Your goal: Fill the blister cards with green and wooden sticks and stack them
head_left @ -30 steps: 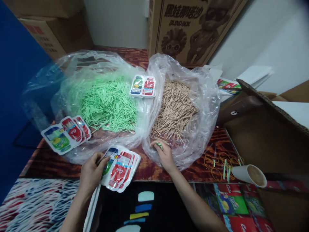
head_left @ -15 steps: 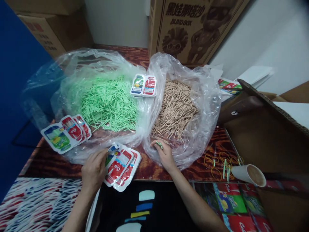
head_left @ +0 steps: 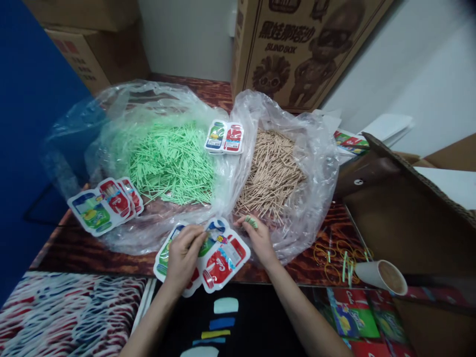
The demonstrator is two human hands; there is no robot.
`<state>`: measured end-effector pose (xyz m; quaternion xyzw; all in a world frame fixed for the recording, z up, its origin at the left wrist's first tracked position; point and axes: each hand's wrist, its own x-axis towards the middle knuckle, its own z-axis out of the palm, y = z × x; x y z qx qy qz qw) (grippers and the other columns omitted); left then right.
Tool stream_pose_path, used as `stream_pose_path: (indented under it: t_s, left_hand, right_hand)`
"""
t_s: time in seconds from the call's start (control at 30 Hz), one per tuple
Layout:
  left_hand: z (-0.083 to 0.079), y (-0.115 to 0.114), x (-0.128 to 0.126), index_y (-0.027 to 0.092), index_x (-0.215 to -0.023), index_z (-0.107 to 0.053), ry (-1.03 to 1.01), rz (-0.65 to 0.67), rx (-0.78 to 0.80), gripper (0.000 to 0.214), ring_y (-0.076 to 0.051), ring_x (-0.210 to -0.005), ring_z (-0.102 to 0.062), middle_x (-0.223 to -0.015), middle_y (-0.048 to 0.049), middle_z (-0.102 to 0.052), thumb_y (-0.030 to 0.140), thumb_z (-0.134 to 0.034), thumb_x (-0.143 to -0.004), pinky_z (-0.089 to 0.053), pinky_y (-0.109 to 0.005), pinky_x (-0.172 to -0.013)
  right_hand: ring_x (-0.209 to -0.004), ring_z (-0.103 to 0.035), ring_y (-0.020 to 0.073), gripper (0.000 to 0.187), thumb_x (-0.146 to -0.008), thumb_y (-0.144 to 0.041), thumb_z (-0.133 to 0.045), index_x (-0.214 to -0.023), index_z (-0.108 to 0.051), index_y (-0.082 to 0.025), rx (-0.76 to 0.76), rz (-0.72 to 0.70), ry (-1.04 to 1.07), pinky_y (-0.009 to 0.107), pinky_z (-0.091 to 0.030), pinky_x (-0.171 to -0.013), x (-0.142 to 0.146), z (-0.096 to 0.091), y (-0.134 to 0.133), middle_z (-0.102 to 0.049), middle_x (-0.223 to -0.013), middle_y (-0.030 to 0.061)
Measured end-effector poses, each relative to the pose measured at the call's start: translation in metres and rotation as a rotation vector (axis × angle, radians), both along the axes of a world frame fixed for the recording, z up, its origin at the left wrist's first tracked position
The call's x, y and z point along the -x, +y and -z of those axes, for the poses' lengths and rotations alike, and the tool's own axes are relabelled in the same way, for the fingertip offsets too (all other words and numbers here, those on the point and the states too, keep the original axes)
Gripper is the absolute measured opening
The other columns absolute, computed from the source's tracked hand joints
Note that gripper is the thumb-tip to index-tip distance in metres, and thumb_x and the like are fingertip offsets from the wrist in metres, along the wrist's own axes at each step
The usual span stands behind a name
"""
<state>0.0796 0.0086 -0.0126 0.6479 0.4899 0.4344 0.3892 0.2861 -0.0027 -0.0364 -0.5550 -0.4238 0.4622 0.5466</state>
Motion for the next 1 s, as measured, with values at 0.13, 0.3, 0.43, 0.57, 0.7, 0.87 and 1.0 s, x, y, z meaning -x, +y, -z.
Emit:
stream_pose_path:
  t_s: [0.13,0.3,0.43,0.57,0.7,0.87,1.0]
  left_hand:
    - [0.003,-0.003,-0.017,0.018,-0.079,-0.069,-0.096,0.068,0.079,0.015,-0.018,-0.082,-0.062,-0.085,-0.0043,-0.067,0.026,-0.057,-0.086,-0.047,-0.027,-0.074]
    - [0.003,-0.003,-0.023,0.019,-0.079,-0.069,-0.193,0.088,0.172,0.015,-0.017,-0.083,-0.060,-0.086,-0.0034,-0.066,0.025,-0.058,-0.086,-0.045,-0.026,-0.077]
    - [0.003,-0.004,-0.024,0.019,-0.080,-0.070,-0.235,0.074,0.185,0.015,-0.017,-0.084,-0.059,-0.085,-0.0032,-0.066,0.025,-0.058,-0.086,-0.044,-0.026,-0.077]
    - [0.005,-0.004,-0.025,0.019,-0.084,-0.072,-0.289,0.036,0.178,0.015,-0.018,-0.087,-0.060,-0.089,-0.0048,-0.066,0.025,-0.058,-0.086,-0.044,-0.028,-0.080]
    - [0.008,-0.004,-0.025,0.019,-0.088,-0.073,-0.365,-0.005,0.216,0.016,-0.020,-0.094,-0.059,-0.094,-0.0060,-0.067,0.026,-0.060,-0.084,-0.044,-0.029,-0.084]
    - [0.006,-0.003,-0.026,0.020,-0.089,-0.074,-0.414,-0.019,0.220,0.016,-0.020,-0.096,-0.059,-0.096,-0.0058,-0.068,0.026,-0.061,-0.083,-0.043,-0.029,-0.087]
    - [0.008,-0.003,-0.026,0.020,-0.089,-0.074,-0.455,-0.025,0.253,0.015,-0.020,-0.098,-0.059,-0.098,-0.0052,-0.067,0.025,-0.063,-0.081,-0.043,-0.029,-0.089]
  right_hand:
    - [-0.090,-0.067,0.0190,0.009,-0.082,-0.032,-0.064,-0.084,-0.063,-0.023,0.034,0.020,0.596,0.039,-0.046,-0.095,-0.002,-0.038,0.021,-0.073,-0.090,0.0012]
    - [-0.097,-0.067,0.0197,0.005,-0.085,-0.024,-0.060,-0.080,-0.061,-0.022,0.177,-0.120,0.892,0.041,-0.048,-0.095,0.011,-0.072,0.034,-0.074,-0.093,0.0018]
    - [-0.089,-0.068,0.0209,0.008,-0.080,-0.025,-0.065,-0.078,-0.063,-0.018,0.306,-0.235,0.772,0.038,-0.053,-0.085,0.020,-0.073,0.027,-0.073,-0.095,0.0068]
    - [-0.080,-0.067,0.0185,0.027,-0.078,-0.032,-0.069,-0.102,-0.062,-0.020,0.324,-0.411,0.479,0.034,-0.054,-0.076,0.016,-0.077,0.017,-0.070,-0.097,0.0050]
    - [-0.108,-0.059,0.0193,0.043,-0.085,-0.034,-0.062,-0.126,-0.049,-0.028,0.183,-0.402,0.115,0.035,-0.048,-0.093,0.008,-0.087,0.008,-0.059,-0.123,0.0061]
    - [-0.110,-0.055,0.0209,0.030,-0.090,-0.028,-0.054,-0.119,-0.057,-0.026,-0.014,-0.383,-0.399,0.038,-0.042,-0.098,0.010,-0.093,-0.002,-0.058,-0.120,0.0063]
    - [-0.112,-0.053,0.0219,0.026,-0.090,-0.023,-0.054,-0.115,-0.061,-0.025,-0.098,-0.445,-0.640,0.039,-0.040,-0.099,0.014,-0.096,-0.005,-0.058,-0.116,0.0063]
